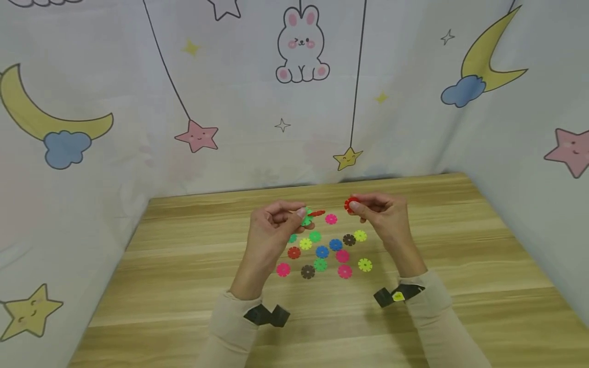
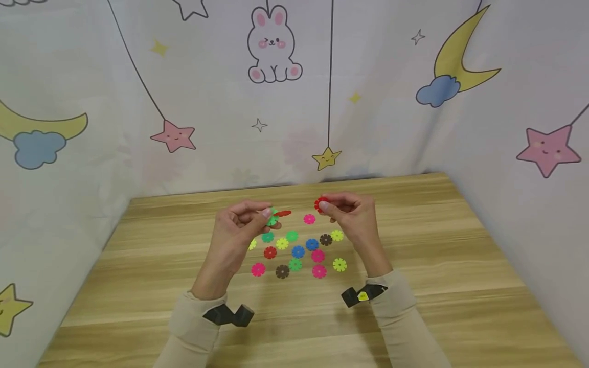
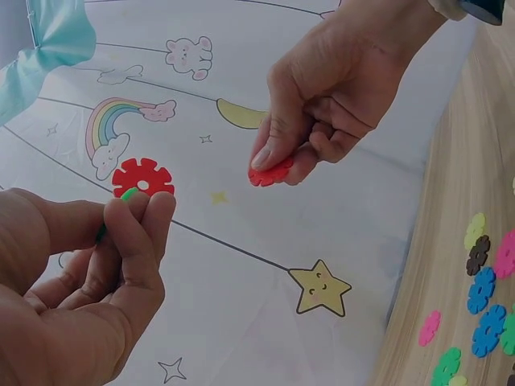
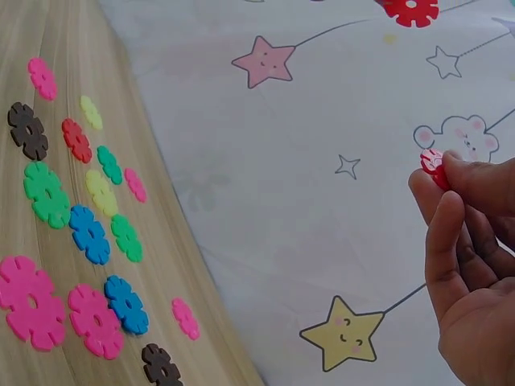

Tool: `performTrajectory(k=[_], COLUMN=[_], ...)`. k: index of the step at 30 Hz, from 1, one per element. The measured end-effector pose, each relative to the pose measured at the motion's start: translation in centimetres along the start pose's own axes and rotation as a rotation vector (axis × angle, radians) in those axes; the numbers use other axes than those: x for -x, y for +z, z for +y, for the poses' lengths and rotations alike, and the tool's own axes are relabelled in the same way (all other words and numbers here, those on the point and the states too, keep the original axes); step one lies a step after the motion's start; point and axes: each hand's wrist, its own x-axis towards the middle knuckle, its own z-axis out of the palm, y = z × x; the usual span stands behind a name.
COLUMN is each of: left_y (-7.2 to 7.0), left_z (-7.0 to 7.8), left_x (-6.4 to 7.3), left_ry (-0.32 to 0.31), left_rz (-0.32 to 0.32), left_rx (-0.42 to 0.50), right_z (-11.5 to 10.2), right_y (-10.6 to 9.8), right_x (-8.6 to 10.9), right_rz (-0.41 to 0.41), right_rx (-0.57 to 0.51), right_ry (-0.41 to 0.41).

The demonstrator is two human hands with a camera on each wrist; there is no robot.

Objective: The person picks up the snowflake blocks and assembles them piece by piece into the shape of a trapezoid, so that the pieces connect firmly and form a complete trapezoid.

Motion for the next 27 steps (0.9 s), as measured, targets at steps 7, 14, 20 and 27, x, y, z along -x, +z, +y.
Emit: performTrajectory(k=[7, 14, 20, 27], left_y=[0.0, 0.0, 0.1, 0.1], left_z=[-0.1, 0.0, 0.0, 0.0], left_x=[0.0, 0.1, 0.0, 0.0], left_ry=[0.003, 0.001, 0.005, -0.005], left_rz=[-0.018, -0.014, -0.013, -0.014], left_rx=[0.016, 0.012, 0.008, 0.013], right_z=[-0.9, -1.7, -2.3, -2.8], right_y=[0.3, 0.9, 1.2, 1.6], right_x=[0.3, 0.6, 0.9, 1.1], right_rz=[-0.019, -0.049, -0.068, -0.095], right_rx=[-0.005, -0.026, -0.018, -0.053], right_ry=[0.010, 0.009, -0.001, -0.021])
